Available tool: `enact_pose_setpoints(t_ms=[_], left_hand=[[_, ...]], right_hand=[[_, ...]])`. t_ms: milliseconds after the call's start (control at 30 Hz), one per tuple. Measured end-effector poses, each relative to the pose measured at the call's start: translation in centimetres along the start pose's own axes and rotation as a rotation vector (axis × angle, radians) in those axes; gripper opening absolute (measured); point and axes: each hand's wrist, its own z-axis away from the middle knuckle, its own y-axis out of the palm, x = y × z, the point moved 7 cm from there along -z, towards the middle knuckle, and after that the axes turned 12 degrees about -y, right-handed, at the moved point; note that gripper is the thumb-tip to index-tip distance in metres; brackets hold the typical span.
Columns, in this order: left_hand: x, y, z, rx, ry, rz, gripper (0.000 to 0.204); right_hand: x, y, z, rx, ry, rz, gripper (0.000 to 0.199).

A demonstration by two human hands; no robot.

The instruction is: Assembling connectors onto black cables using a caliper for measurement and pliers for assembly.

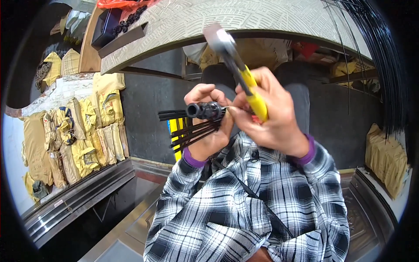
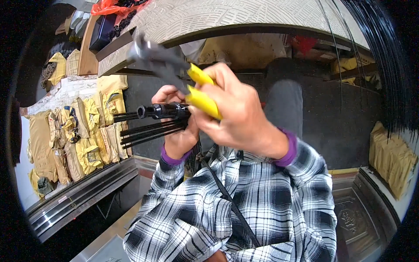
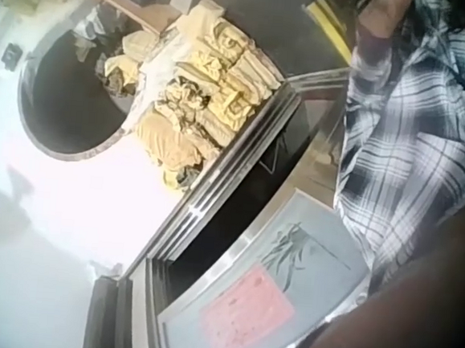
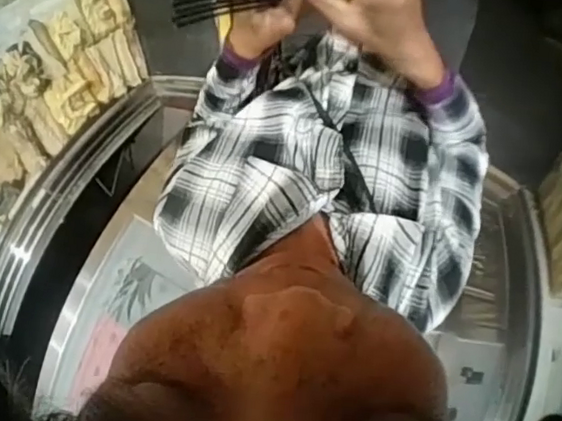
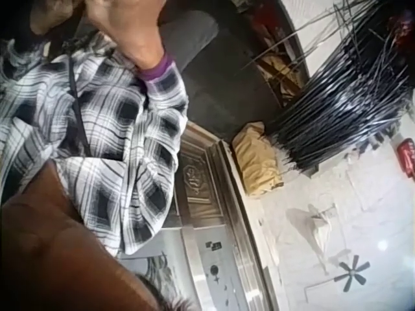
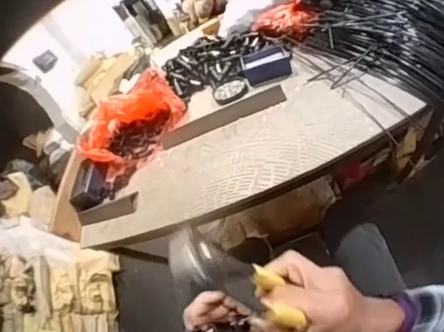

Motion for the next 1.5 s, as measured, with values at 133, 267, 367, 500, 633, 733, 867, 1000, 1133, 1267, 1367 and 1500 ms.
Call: enact_pose_setpoints(t_ms=[133,267,367,500,633,733,867,1000,1133,1267,1367,1500], left_hand=[[1.7,0.8,0.4,0.191,-0.141,0.105,0.056],[1.5,0.4,0.1,0.252,-0.144,0.171,0.058],[1.6,-0.3,-0.2,0.226,-0.150,0.170,0.059],[2.4,-0.8,-0.2,0.234,-0.266,-0.025,0.061],[2.3,-0.9,-0.1,0.256,-0.204,-0.147,0.062],[2.1,-1.0,-0.1,0.259,-0.161,-0.140,0.062],[1.9,-0.3,0.0,0.244,-0.201,-0.107,0.053],[2.0,-0.5,-0.1,0.317,-0.131,-0.284,0.065],[2.1,-0.2,0.0,0.296,-0.341,-0.017,0.067],[1.8,-0.3,0.0,0.239,-0.129,-0.059,0.067],[1.5,-0.6,0.3,0.121,-0.140,-0.237,0.063],[1.9,-0.7,0.2,0.120,-0.217,-0.077,0.070]], right_hand=[[-4.6,1.3,1.0,0.273,0.638,-0.677,0.010],[-5.9,1.6,3.7,0.347,0.787,-0.647,0.012],[-3.2,-2.3,2.3,0.458,0.003,0.360,0.019],[-0.4,-3.4,1.4,0.496,-0.464,1.116,0.032],[0.7,-3.0,1.1,0.417,-0.722,1.397,0.031],[0.8,-2.5,1.7,0.501,-0.785,1.433,0.031],[0.7,-2.8,2.7,0.348,-0.770,1.543,0.032],[0.7,-2.7,1.8,0.343,-0.837,1.523,0.037],[0.8,-2.6,1.9,0.435,-0.777,1.400,0.039],[0.5,-2.2,3.1,0.483,-0.543,1.206,0.039],[-0.4,-1.8,4.4,0.521,-0.308,1.007,0.039],[0.4,-2.0,4.5,0.543,-0.214,0.866,0.038]])
